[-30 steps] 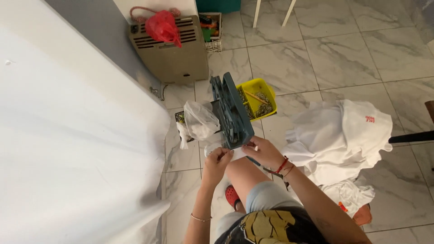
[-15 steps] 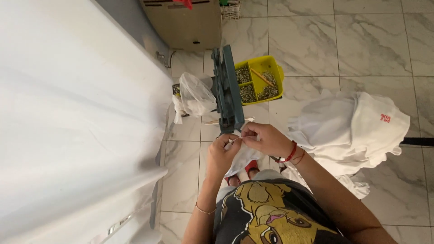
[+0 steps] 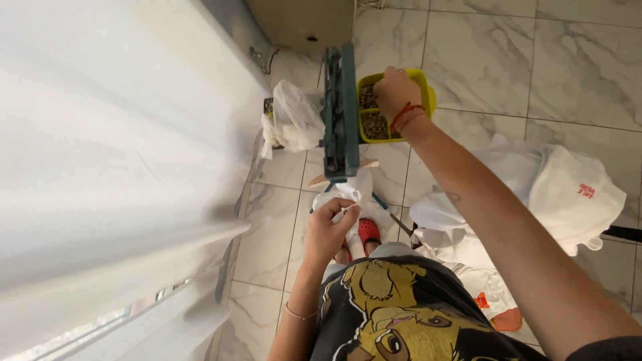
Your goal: Using a manual press machine to attach snap buttons to white garments, including picking components from a bin and aligning fabric.
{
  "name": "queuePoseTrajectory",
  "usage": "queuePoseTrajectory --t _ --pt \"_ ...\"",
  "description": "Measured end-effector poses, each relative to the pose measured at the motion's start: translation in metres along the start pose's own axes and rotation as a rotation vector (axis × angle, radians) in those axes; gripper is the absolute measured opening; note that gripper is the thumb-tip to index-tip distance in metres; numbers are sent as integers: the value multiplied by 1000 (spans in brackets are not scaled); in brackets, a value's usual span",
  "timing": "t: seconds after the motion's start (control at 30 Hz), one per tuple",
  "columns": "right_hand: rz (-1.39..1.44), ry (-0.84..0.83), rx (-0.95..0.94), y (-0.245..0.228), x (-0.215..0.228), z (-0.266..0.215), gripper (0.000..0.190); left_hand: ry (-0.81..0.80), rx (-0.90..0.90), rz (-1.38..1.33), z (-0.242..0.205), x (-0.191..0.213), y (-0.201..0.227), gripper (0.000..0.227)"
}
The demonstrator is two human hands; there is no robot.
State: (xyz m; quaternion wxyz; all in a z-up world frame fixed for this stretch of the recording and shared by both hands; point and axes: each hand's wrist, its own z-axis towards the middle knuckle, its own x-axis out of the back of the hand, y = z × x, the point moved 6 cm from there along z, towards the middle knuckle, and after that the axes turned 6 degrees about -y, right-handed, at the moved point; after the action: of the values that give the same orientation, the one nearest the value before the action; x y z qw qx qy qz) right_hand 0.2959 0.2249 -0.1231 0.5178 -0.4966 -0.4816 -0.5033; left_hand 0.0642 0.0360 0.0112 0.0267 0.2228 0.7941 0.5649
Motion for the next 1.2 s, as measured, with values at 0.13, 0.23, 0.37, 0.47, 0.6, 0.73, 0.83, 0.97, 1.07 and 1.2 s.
queuePoseTrajectory --t 0.13,0.23,0.37,0.47,0.6,0.73,0.83,0.97,1.07,1.2 --pt "118 -144 -30 -23 53 -17 31 -41 129 23 1 7 -13 13" --pt "197 54 80 -32 67 -30 19 -32 116 8 2 14 -20 14" --pt "801 49 30 -67 92 -88 19 -24 49 -48 7 19 -38 16" --pt "1347 -256 -158 -100 97 -114 16 -28 13 -112 13 22 -44 19" --pt "1835 -475 -522 -121 73 -138 12 -41 44 -77 14 24 -38 18" --pt "2117 -416 -509 -107 18 -150 17 -73 62 -76 16 22 -42 18" --pt "2112 -477 -333 -92 36 -141 21 -67 91 -56 22 22 -45 18" --pt "917 -155 -198 -9 47 -100 12 -82 130 -17 20 20 -46 17" --pt "413 -60 -75 21 29 -66 10 -83 138 -6 21 18 -43 17" --pt "256 -224 -64 28 -18 -44 11 -97 137 18 20 20 -38 18"
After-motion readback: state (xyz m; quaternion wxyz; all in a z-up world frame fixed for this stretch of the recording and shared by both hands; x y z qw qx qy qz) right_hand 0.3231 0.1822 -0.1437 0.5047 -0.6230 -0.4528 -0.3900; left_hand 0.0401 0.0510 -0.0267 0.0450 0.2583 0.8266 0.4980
